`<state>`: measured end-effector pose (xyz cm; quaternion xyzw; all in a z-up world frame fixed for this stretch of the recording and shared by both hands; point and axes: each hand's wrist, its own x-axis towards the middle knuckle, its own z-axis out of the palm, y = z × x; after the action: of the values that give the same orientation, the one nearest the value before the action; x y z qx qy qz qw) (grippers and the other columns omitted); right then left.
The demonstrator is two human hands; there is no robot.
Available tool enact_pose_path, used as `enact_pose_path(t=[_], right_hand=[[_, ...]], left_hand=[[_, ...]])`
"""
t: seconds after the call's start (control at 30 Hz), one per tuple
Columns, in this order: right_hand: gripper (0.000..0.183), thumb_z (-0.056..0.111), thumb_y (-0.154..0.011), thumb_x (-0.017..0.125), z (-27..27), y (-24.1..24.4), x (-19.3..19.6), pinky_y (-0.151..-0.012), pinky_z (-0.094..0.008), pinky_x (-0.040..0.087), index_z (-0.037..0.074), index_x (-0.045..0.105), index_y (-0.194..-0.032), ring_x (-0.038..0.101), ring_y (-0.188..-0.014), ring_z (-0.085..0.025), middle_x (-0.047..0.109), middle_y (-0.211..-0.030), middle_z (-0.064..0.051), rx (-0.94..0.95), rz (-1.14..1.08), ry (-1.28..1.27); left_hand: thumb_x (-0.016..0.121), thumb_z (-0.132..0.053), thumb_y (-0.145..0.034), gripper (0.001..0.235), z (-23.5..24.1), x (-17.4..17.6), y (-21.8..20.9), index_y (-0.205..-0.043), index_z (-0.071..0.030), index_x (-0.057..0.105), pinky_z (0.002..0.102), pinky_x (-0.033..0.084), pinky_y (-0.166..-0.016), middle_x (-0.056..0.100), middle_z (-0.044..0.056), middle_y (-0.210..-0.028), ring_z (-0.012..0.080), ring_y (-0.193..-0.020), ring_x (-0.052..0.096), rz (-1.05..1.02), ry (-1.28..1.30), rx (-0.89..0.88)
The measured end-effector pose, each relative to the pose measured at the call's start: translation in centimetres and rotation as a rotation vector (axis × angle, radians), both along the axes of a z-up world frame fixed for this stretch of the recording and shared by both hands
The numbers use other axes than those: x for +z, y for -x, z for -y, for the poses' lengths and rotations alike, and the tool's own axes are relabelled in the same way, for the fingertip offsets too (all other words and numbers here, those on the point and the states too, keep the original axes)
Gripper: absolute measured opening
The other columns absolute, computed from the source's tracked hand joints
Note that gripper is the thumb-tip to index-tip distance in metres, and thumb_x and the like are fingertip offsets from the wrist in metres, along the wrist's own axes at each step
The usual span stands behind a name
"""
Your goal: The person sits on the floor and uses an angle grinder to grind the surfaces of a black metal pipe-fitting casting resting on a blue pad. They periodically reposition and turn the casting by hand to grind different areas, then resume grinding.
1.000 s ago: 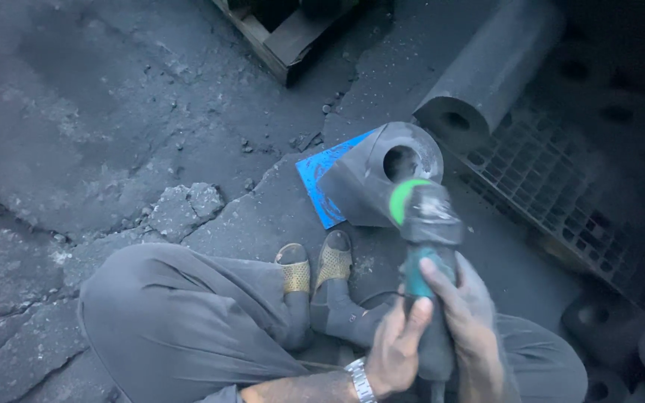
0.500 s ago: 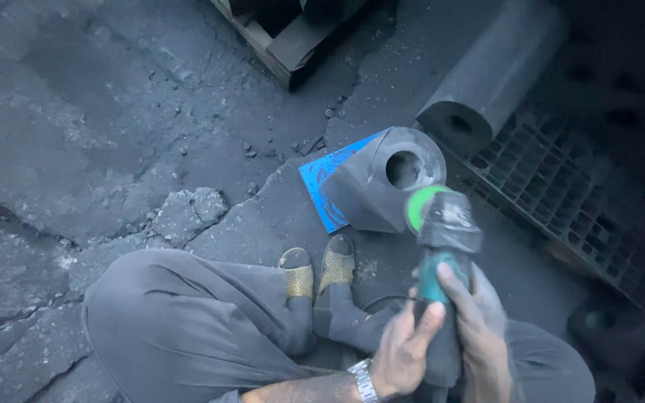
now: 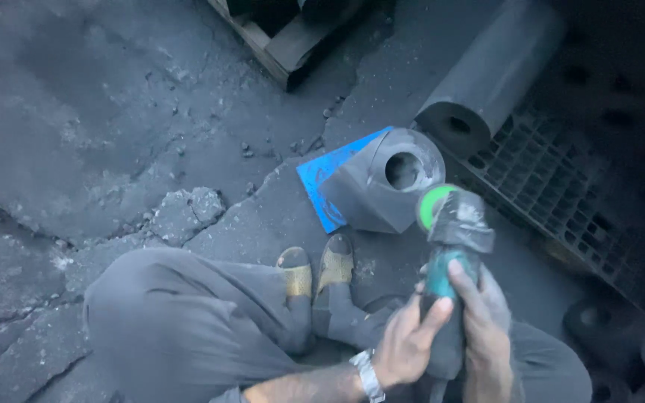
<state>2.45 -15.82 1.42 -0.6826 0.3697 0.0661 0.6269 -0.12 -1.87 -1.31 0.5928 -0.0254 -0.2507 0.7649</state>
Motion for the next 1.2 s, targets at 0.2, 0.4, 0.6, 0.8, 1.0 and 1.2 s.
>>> enact_pose_path(t=[0.2, 0.4, 0.6, 0.8, 1.0, 1.2], right_hand=[[0.045, 0.032, -0.09, 0.069, -1.9, -0.8, 0.3, -0.072, -0.034, 0.057, -0.001, 0.062, -0.119, 0.07, -0.079, -0.018, 0.072, -0.095, -0.011, 0.192, -0.004, -0.104], [0.041, 0.031, -0.093, 0.065, -0.8, 0.7, 1.0, -0.073, -0.034, 0.057, -0.002, 0.063, -0.119, 0.071, -0.079, -0.02, 0.073, -0.095, -0.013, 0.093, 0.009, -0.137], [0.039, 0.031, -0.095, 0.061, 1.2, 2.2, 0.9, -0.078, -0.034, 0.057, 0.0, 0.063, -0.118, 0.07, -0.085, -0.019, 0.073, -0.098, -0.012, 0.009, 0.062, -0.07], [0.038, 0.032, -0.097, 0.063, 1.7, 1.2, 0.9, -0.077, -0.033, 0.056, -0.001, 0.064, -0.116, 0.069, -0.083, -0.019, 0.072, -0.096, -0.012, 0.091, 0.068, -0.07], [0.043, 0.031, -0.09, 0.069, 1.0, 1.5, 0.7, -0.073, -0.033, 0.056, 0.003, 0.063, -0.122, 0.069, -0.08, -0.018, 0.072, -0.095, -0.009, 0.085, -0.014, -0.073], [0.048, 0.031, -0.087, 0.073, 1.5, 2.1, -0.7, -0.074, -0.033, 0.057, 0.0, 0.062, -0.122, 0.071, -0.082, -0.018, 0.073, -0.096, -0.011, 0.212, -0.035, -0.072]], left_hand=[[0.04, -0.055, -0.103, 0.063, -1.4, 1.6, 0.4, -0.134, -0.002, 0.057, 0.044, 0.052, -0.088, 0.072, 0.023, -0.108, 0.0395, -0.101, 0.071, -0.128, 0.048, 0.123], [0.044, -0.052, -0.105, 0.061, 0.0, 1.1, 1.7, -0.135, 0.0, 0.054, 0.046, 0.05, -0.09, 0.069, 0.026, -0.111, 0.0432, -0.105, 0.067, -0.109, 0.039, 0.075], [0.044, -0.054, -0.108, 0.063, 1.1, 0.8, 1.5, -0.142, -0.002, 0.049, 0.048, 0.048, -0.095, 0.066, 0.028, -0.12, 0.0484, -0.113, 0.063, -0.028, -0.03, -0.044], [0.042, -0.056, -0.105, 0.064, 1.3, 1.5, 0.4, -0.139, -0.003, 0.052, 0.048, 0.048, -0.094, 0.067, 0.026, -0.118, 0.0469, -0.112, 0.064, -0.072, 0.052, -0.023], [0.04, -0.054, -0.102, 0.066, 1.1, 1.7, 1.5, -0.144, -0.004, 0.047, 0.045, 0.05, -0.094, 0.069, 0.026, -0.117, 0.0433, -0.111, 0.067, -0.172, 0.066, 0.004], [0.039, -0.052, -0.107, 0.067, 0.8, 1.7, 2.8, -0.146, 0.002, 0.045, 0.044, 0.048, -0.102, 0.066, 0.026, -0.13, 0.0413, -0.12, 0.065, -0.102, 0.141, 0.089]])
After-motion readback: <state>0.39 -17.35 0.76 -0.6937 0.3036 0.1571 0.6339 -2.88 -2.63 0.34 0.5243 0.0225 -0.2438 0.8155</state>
